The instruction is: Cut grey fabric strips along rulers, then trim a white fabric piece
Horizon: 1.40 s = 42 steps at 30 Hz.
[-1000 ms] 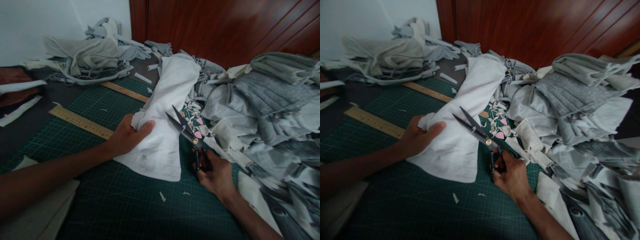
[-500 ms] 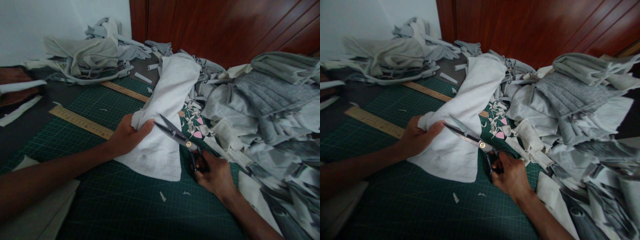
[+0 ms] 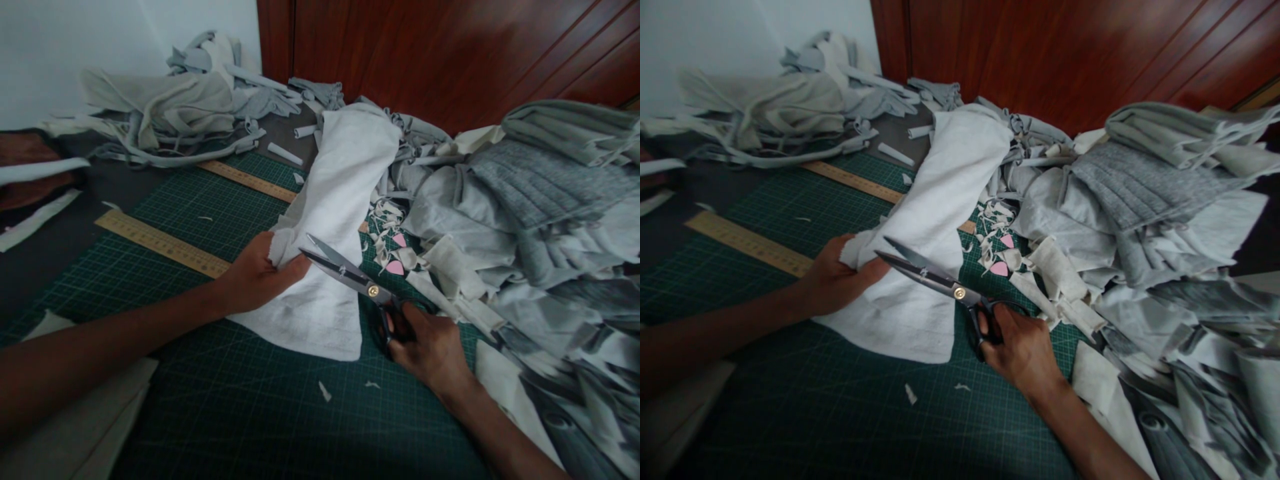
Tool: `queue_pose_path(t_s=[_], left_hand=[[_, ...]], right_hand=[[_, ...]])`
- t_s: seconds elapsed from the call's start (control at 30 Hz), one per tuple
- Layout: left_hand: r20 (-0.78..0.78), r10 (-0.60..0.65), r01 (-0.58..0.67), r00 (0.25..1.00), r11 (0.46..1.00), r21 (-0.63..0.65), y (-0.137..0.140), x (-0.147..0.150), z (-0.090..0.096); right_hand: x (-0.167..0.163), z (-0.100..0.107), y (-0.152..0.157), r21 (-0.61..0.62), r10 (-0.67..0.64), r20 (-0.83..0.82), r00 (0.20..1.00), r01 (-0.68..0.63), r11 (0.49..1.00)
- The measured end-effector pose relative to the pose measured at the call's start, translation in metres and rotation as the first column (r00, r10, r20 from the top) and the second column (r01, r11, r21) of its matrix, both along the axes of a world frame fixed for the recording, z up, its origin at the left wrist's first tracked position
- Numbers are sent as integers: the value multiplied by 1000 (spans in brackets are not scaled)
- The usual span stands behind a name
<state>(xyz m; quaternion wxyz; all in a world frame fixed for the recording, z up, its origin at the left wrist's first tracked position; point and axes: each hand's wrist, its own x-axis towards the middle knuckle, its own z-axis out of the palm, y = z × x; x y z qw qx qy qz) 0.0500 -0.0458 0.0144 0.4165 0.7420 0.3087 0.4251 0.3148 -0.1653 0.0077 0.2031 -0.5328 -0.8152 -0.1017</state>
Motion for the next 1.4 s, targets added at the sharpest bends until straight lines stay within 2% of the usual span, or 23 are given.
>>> queue_pose_path(t_s=[0.17,0.6,0.67,0.8,0.97,1.07,1.23,1.4], left_hand=[[-4,16,-16,1000,1000,3,-1,1,2],[-6,35,-35,999,999,10,-1,-2,0],[-15,73,-73,997,997,-10,-3,-1,2],[-60,156,-160,986,985,-68,-4,-1,3],[0,92,-92,996,990,-104,-1,-4,-1],[9,87,-85,996,989,-122,-1,-4,-4],[-56,182,-188,982,973,-133,-3,-4,-4],[-18,95,-97,995,990,-104,-2,-4,-1]], right_hand=[[1,1,1,-28,4,3,1000,-4,1000],[4,1,-3,11,23,106,994,-24,1000],[6,-1,-3,15,20,107,994,-22,1000],[10,-6,-2,-9,-30,40,999,30,1000],[9,-7,-2,-100,-121,-91,988,112,989],[7,-7,-2,-94,-81,-68,994,74,993],[6,-4,-2,-64,-21,-14,1000,20,998],[5,3,0,-17,25,35,999,-24,1000]])
